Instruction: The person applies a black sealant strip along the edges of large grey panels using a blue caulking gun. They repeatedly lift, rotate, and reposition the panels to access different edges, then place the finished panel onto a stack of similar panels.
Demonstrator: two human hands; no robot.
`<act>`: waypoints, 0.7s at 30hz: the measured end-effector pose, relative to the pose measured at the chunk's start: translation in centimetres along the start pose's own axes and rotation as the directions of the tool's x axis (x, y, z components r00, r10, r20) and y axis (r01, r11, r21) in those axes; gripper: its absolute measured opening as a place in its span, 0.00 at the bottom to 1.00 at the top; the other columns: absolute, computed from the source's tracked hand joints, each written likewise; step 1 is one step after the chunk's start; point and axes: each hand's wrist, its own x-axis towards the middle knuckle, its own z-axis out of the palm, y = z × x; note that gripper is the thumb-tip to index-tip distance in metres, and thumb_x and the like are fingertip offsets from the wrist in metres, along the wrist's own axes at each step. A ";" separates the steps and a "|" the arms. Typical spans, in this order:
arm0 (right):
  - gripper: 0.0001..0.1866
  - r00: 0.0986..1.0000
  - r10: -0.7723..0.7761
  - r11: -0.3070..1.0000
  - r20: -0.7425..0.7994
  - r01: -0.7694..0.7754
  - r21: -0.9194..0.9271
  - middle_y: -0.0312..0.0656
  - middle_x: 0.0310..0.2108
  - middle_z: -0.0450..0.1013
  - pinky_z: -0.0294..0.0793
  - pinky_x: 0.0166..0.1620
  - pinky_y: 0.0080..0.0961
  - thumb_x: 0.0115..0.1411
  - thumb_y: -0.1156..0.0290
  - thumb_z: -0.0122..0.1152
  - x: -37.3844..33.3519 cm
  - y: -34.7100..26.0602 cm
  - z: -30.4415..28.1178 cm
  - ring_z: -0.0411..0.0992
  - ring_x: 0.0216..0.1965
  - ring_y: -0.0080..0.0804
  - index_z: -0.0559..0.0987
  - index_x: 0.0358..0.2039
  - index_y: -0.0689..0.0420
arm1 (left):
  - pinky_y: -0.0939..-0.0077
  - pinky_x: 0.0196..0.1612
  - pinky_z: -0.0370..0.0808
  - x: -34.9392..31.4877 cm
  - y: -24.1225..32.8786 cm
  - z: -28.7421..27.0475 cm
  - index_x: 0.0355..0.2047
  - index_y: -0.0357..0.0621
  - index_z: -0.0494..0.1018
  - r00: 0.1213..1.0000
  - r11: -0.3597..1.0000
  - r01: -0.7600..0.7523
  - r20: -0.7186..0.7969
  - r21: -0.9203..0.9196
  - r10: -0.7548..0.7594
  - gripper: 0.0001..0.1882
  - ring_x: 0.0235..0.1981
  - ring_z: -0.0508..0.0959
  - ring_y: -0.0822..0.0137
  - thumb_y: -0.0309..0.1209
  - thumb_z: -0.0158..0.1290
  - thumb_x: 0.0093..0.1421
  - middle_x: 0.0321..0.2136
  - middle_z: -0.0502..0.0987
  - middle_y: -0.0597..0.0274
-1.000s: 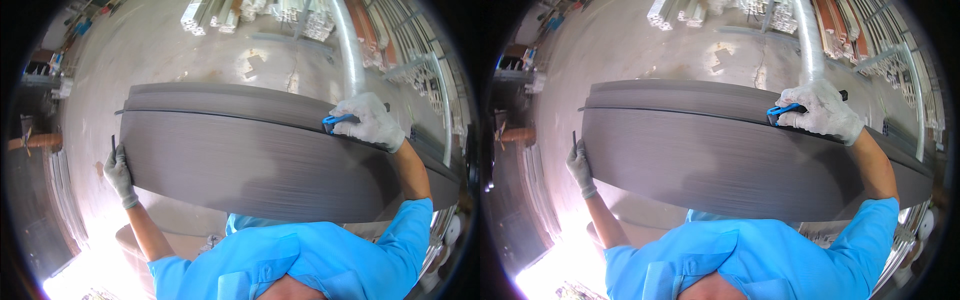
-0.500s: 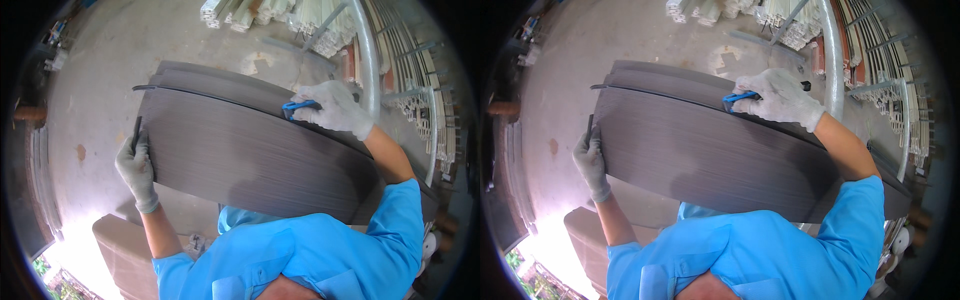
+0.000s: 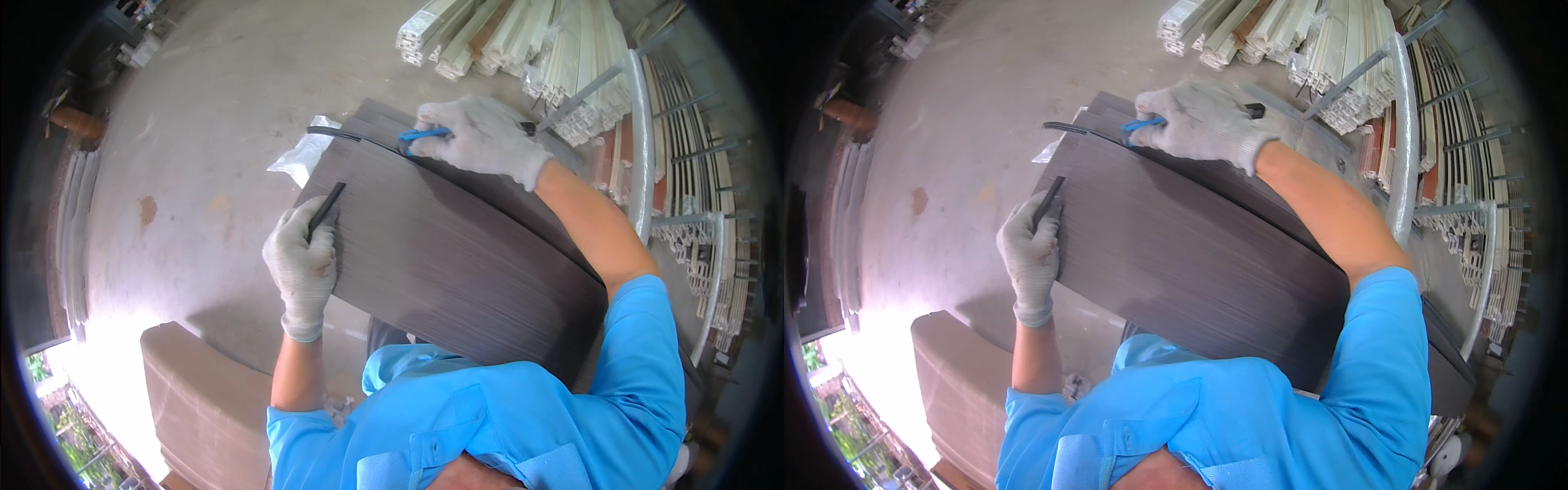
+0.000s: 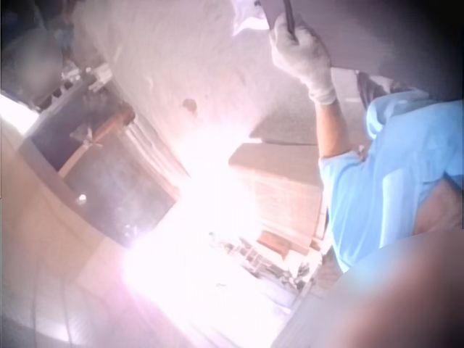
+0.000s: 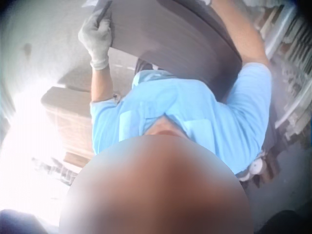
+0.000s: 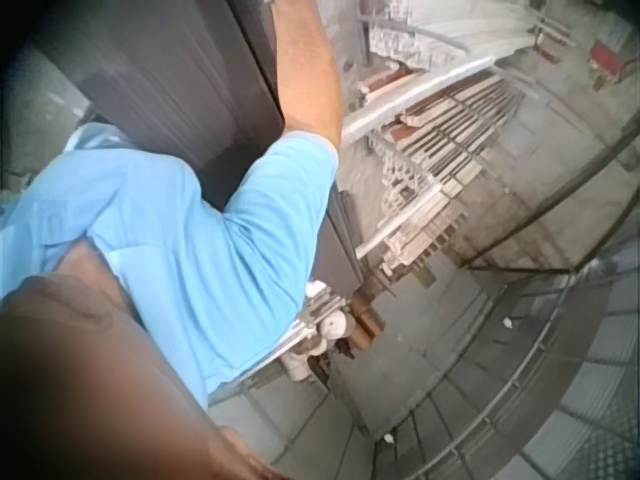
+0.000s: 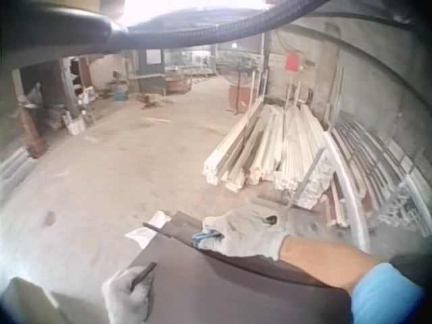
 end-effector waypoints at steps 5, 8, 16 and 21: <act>0.21 0.999 0.020 1.000 0.031 -0.019 -0.012 0.38 0.26 0.79 0.75 0.36 0.35 0.62 0.46 0.64 6.7 -4.0 1.6 0.78 0.30 0.33 0.82 0.40 0.51 | 0.65 0.39 0.75 0.4 -1.0 -0.7 0.42 0.42 0.82 0.991 1.000 0.002 0.131 0.025 -0.006 0.10 0.33 0.81 0.55 0.29 0.58 0.61 0.33 0.81 0.49; 0.23 0.998 0.031 0.985 -0.055 -0.021 0.170 0.41 0.35 0.81 0.76 0.43 0.38 0.61 0.46 0.64 8.1 -5.8 0.6 0.80 0.38 0.36 0.82 0.46 0.51 | 0.64 0.37 0.74 2.7 -3.5 -2.8 0.45 0.44 0.82 0.973 0.998 0.057 0.224 -0.024 -0.051 0.13 0.31 0.81 0.57 0.36 0.57 0.66 0.33 0.80 0.47; 0.22 0.896 0.305 0.904 -0.321 -0.167 0.392 0.37 0.35 0.79 0.76 0.43 0.26 0.60 0.52 0.68 -1.6 -3.5 -8.0 0.78 0.33 0.26 0.80 0.49 0.52 | 0.78 0.27 0.70 15.3 -1.5 -7.0 0.52 0.40 0.80 0.941 0.930 -0.337 -0.007 -0.144 0.339 0.26 0.22 0.72 0.74 0.51 0.50 0.72 0.28 0.78 0.63; 0.23 0.780 0.352 0.742 -0.517 0.104 0.662 0.38 0.38 0.80 0.75 0.40 0.24 0.59 0.61 0.71 -8.4 -6.5 -8.8 0.75 0.31 0.23 0.78 0.49 0.62 | 0.82 0.27 0.67 14.6 15.5 -3.8 0.50 0.34 0.78 0.550 0.436 -0.605 0.046 -0.666 0.834 0.30 0.22 0.71 0.78 0.53 0.48 0.73 0.24 0.78 0.64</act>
